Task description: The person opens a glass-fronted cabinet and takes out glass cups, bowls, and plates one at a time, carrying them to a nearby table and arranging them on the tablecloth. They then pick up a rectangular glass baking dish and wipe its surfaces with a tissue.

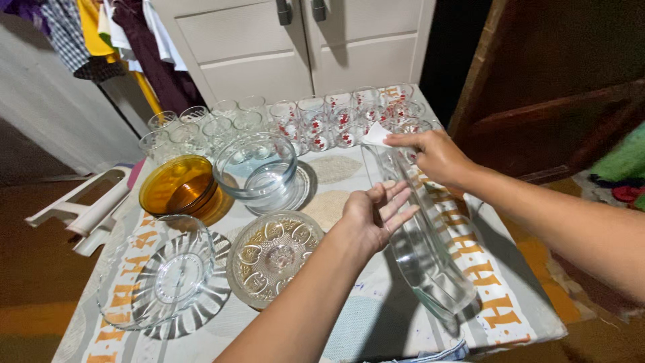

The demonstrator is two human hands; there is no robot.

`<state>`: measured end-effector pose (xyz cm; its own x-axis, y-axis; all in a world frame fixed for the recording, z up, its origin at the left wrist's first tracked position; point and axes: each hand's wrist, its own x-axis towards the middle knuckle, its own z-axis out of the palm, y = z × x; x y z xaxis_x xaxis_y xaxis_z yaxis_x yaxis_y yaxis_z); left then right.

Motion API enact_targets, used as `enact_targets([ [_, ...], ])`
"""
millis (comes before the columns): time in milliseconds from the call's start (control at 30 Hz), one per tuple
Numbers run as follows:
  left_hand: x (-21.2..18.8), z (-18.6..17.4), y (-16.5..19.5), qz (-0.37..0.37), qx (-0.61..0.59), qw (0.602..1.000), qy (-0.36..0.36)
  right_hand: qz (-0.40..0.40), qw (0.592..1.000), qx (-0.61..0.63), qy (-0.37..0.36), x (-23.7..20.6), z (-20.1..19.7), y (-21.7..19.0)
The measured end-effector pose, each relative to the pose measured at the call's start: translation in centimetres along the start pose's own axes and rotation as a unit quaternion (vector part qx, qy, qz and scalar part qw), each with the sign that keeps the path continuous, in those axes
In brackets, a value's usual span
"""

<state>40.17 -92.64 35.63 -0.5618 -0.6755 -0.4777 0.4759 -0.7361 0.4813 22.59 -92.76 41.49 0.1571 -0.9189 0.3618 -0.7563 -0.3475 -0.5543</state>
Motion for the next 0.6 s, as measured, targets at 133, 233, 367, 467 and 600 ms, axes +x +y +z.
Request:
enact_targets([
  [133, -0.8, 0.3, 0.2, 0.002, -0.005, 1.0, 0.031, 0.032, 0.999, 0.028, -0.013, -1.8, 0.5, -1.0],
  [233, -1.1, 0.2, 0.1, 0.004, -0.01, 0.999, 0.04, 0.019, 0.999, 0.043, 0.018, -7.6, 0.7, -3.2],
  [367, -0.9, 0.0, -0.4, -0.014, -0.012, 0.998, 0.058, 0.039, 0.999, 0.009, 0.002, -16.0, 0.3, -6.0],
  [467, -0.5, -0.2, -0.8, -0.005, 0.007, 1.0, 0.009, -0.148, 0.982, -0.099, 0.055, -20.5, -0.3, -7.0],
  [600, 0.2, -0.1, -1.0, -0.001, 0.038, 0.999, -0.003, -0.051, 0.994, -0.068, 0.067, -18.9, 0.7, -5.2],
])
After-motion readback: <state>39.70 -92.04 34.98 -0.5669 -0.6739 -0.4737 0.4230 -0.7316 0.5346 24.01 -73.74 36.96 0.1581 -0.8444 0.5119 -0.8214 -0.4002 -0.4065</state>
